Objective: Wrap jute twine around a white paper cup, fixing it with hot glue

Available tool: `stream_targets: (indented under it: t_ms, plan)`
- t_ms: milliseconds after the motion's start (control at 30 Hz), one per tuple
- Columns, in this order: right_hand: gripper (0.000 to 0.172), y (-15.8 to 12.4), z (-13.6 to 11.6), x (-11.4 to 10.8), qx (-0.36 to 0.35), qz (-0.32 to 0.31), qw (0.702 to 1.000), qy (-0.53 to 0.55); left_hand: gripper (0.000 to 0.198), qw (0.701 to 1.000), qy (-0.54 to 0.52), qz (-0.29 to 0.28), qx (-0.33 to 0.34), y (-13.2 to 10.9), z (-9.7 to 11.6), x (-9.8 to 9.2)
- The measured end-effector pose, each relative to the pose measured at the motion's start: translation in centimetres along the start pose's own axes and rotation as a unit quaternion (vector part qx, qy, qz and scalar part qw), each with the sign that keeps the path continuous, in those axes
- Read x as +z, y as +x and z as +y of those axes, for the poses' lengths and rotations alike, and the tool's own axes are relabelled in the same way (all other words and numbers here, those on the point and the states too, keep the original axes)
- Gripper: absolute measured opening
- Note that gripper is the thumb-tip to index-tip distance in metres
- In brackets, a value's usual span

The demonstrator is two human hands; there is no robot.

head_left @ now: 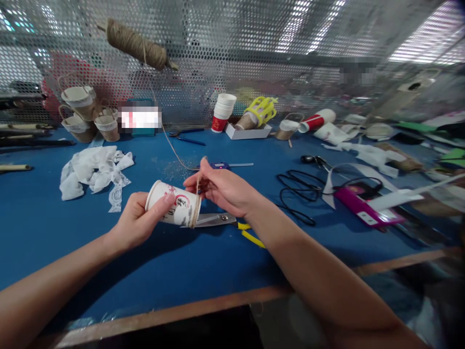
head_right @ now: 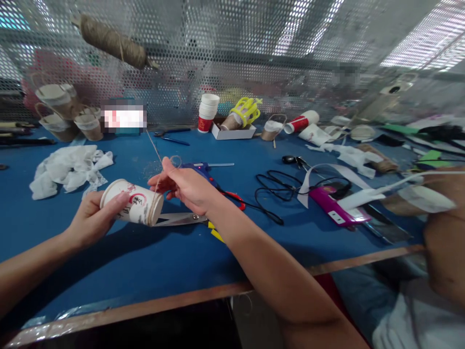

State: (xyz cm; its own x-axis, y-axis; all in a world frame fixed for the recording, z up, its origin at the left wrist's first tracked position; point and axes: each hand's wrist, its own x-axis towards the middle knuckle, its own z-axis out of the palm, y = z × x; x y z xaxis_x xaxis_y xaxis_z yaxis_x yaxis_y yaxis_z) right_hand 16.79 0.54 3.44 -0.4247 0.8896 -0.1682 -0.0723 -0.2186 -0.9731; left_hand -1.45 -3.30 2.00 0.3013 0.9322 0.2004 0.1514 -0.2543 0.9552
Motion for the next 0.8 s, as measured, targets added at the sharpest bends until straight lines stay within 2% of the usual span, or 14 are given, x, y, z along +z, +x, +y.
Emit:
stream_targets:
  t_ms: [67, 200, 367, 567, 800]
  plan:
    - [0.048, 0.0, 0.0, 0.0, 0.003, -0.028, 0.999, 0.017, 0.037, 1.000, 0.006, 0.003, 0.001, 0.2, -0.1, -0.1]
    - [0.027, -0.3, -0.2, 0.0, -0.017, -0.061, 0.998, 0.006, 0.036, 1.000, 0.003, 0.016, -0.013, 0.5, -0.5, -0.2]
    - [0.017, -0.6, -0.4, -0.1, -0.053, -0.017, 0.996, -0.065, 0.037, 0.998, -0.027, 0.028, -0.043, 0.7, -0.9, -0.3]
    - [0.018, -0.6, -0.6, -0.1, -0.113, 0.037, 0.982, -0.149, 0.036, 0.996, -0.034, 0.032, -0.074, 1.0, -1.0, -0.1]
    - [0.022, -0.9, -0.6, -0.1, -0.150, 0.050, 0.960, -0.232, 0.035, 0.996, -0.018, 0.018, -0.090, 1.1, -0.9, -0.2]
